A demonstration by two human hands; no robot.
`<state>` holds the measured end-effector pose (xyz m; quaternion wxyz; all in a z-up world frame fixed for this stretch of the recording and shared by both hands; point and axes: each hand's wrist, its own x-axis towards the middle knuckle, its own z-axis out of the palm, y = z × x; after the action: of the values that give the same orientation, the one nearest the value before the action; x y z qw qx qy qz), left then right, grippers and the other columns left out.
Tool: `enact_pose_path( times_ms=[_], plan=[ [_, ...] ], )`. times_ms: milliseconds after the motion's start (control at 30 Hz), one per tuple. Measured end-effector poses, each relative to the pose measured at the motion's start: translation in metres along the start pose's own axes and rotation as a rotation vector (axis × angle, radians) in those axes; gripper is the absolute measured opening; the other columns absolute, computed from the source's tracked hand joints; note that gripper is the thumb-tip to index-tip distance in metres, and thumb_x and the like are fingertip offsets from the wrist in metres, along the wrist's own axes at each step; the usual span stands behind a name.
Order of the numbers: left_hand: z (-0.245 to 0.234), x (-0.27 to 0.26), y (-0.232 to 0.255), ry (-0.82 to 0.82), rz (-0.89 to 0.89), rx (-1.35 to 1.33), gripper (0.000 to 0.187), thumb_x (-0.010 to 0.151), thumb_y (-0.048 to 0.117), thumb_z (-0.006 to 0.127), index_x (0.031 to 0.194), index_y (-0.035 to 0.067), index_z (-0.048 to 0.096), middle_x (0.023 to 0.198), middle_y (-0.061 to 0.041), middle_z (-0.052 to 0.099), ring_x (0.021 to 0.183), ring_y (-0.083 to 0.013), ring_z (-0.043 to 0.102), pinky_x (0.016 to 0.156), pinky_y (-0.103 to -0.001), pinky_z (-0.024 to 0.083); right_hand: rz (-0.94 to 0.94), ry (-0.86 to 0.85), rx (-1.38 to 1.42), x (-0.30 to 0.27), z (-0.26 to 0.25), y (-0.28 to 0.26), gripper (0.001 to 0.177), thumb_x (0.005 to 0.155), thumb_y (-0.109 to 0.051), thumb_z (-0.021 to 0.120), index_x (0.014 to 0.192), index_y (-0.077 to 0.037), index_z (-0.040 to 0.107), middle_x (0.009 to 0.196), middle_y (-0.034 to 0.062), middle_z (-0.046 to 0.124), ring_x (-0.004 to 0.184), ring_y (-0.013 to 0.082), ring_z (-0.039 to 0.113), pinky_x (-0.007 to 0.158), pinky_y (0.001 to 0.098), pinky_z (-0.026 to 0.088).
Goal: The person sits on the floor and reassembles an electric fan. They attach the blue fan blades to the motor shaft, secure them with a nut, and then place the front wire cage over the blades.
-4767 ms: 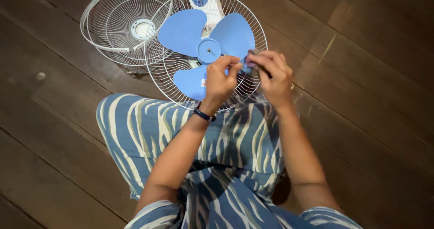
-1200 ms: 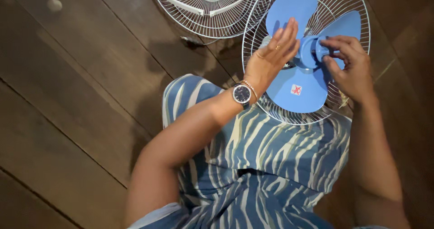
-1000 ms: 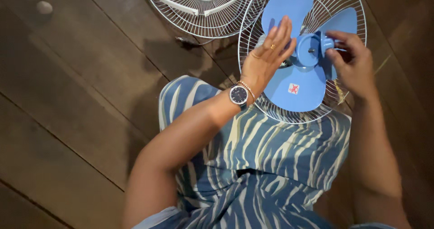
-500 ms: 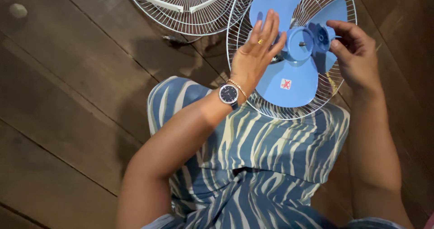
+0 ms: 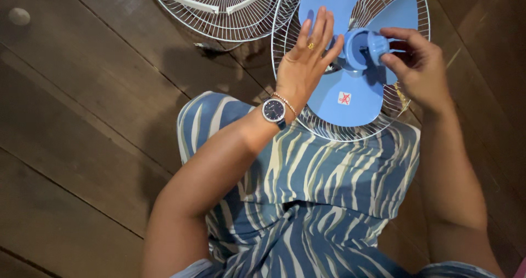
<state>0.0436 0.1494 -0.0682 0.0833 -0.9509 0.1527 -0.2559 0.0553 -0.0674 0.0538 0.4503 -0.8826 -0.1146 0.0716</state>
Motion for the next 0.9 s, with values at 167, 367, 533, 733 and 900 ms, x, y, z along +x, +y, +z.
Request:
enact_pose_path(
  times_ms=[167,367,533,733,900],
  plan=[
    [-0.001,0.000,-0.003,-0.005,0.009,-0.028,0.063,0.099,0.017,0.060,0.159,0.028,0.044,0.169,-0.016,0.029,0.159,-0.0368,0.014,0.127,-0.058,-0.010,-0.211,-0.015,-0.293,0.000,0.007,-0.012,0.040,0.097,0.007,0.074,0.135,-0.002,0.066,0.133,0.0121,0.065,0.117,0.0196,0.066,0.100,0.0319,0.058],
    [0.001,0.000,-0.001,0.011,0.000,-0.052,0.062,0.099,0.019,0.058,0.159,0.029,0.044,0.169,-0.016,0.029,0.158,-0.0375,0.014,0.126,-0.059,-0.009,-0.301,-0.018,-0.398,0.002,0.012,-0.019,0.039,0.097,0.006,0.076,0.134,-0.003,0.068,0.135,0.0144,0.065,0.118,0.0236,0.068,0.100,0.0338,0.059],
    [0.007,0.000,0.001,0.031,-0.001,-0.127,0.057,0.102,0.022,0.057,0.157,0.027,0.047,0.169,-0.016,0.030,0.159,-0.0376,0.015,0.128,-0.058,-0.006,-0.287,-0.036,-0.578,0.002,0.014,-0.030,0.043,0.092,0.002,0.078,0.134,-0.006,0.070,0.131,0.0133,0.067,0.110,0.0268,0.069,0.092,0.0357,0.057],
    [0.010,-0.001,-0.002,0.069,0.006,-0.229,0.057,0.100,0.021,0.058,0.157,0.024,0.048,0.167,-0.018,0.032,0.158,-0.0382,0.017,0.128,-0.058,-0.001,-0.295,-0.061,-0.533,0.005,0.013,-0.034,0.049,0.088,-0.001,0.080,0.136,-0.007,0.068,0.128,0.0135,0.065,0.108,0.0284,0.067,0.088,0.0341,0.057],
    [0.009,-0.001,-0.007,0.141,-0.012,-0.357,0.052,0.099,0.017,0.058,0.150,0.019,0.054,0.162,-0.017,0.040,0.156,-0.0386,0.022,0.126,-0.061,0.001,-0.288,-0.037,-0.614,0.005,0.011,-0.021,0.046,0.090,-0.008,0.083,0.133,-0.007,0.070,0.121,0.0138,0.067,0.099,0.0283,0.069,0.084,0.0367,0.057]
  ],
)
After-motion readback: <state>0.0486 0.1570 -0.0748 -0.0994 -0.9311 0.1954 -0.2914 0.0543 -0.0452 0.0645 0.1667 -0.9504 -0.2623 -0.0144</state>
